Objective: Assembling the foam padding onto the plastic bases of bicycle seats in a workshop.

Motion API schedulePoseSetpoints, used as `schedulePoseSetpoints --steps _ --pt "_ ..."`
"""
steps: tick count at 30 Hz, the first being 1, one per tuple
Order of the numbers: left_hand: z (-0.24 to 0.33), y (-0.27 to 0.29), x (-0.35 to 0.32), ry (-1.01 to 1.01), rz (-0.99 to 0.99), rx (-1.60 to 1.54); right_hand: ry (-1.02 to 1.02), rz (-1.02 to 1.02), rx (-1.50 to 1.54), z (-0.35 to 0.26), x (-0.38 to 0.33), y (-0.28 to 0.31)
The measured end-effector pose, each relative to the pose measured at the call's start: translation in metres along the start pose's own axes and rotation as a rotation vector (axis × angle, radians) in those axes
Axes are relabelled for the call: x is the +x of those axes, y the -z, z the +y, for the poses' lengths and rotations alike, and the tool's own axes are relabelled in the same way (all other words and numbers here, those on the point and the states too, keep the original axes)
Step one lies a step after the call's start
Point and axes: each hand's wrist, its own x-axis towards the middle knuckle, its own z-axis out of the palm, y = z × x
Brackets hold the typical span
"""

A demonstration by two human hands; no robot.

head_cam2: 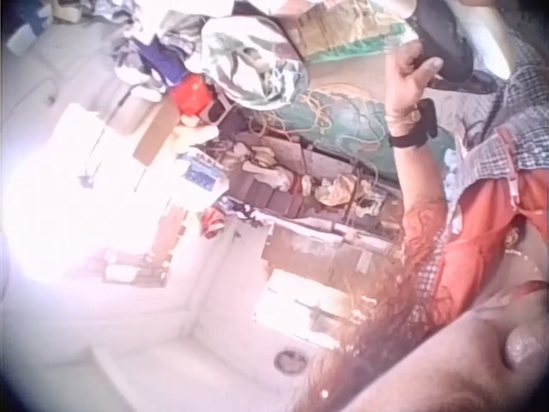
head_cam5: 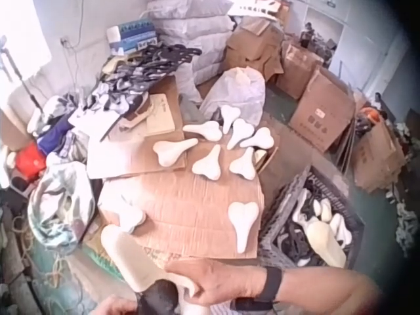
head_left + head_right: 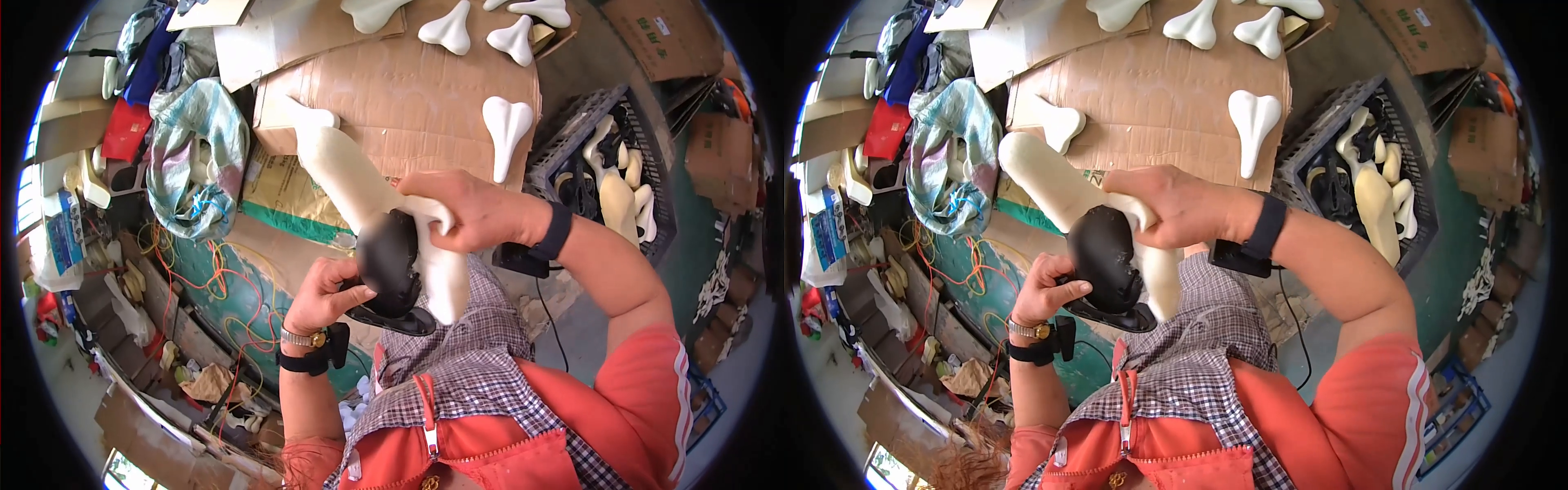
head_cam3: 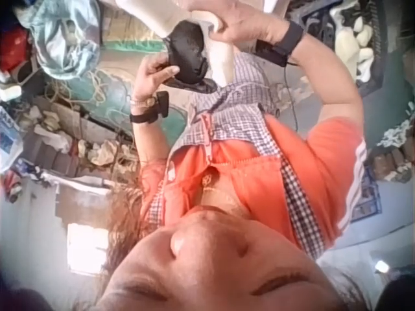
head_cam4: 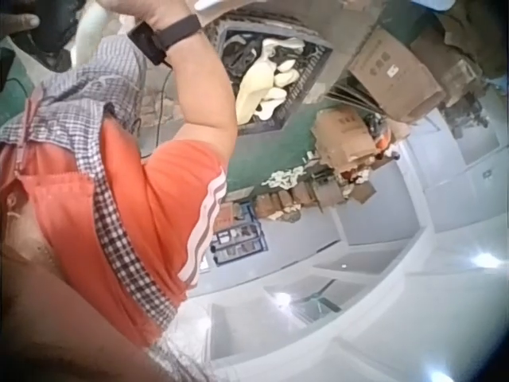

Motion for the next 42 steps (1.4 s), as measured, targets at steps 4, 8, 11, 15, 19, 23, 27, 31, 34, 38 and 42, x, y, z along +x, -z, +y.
schedulePoseSetpoints --steps 4,8,11,15,19,23,27,31,34,38,42 --pt "-0.043 0.044 -0.038 0.074 0.233 -0.068 -0.360 0.206 0.188 0.033 -0.034 0.048" --pt "-0.079 0.067 -0.063 0.055 0.496 -0.340 -0.611 0.589 -0.363 0.131 -0.091 0.091" --pt "-0.097 0.059 -0.061 0.054 0.589 -0.395 -0.815 0.551 -0.776 0.171 -0.077 0.062" --pt "-0.106 0.041 -0.021 0.043 0.627 -0.534 -0.850 0.530 -1.038 0.237 -0.068 0.054" --pt "-0.099 0.035 0.006 0.046 0.574 -0.516 -0.590 0.494 -0.649 0.253 -0.031 0.026" --pt "-0.100 0.030 0.015 0.062 0.489 -0.527 -0.390 0.061 0.399 0.142 0.027 -0.055" --pt "-0.087 0.027 0.030 0.015 0.464 -0.601 -0.195 -0.023 0.136 0.113 0.034 -0.078" --pt "-0.098 0.028 0.024 0.055 0.549 -0.580 -0.198 0.103 -0.044 0.105 0.037 -0.084" --pt "-0.102 0.022 0.031 0.027 0.583 -0.617 -0.146 0.164 -0.132 0.108 0.035 -0.088" --pt "-0.096 0.017 0.038 0.027 0.574 -0.642 -0.110 0.278 -0.096 0.114 0.031 -0.087" --pt "-0.092 0.013 0.041 0.054 0.542 -0.618 -0.098 0.258 -0.018 0.115 0.027 -0.076"
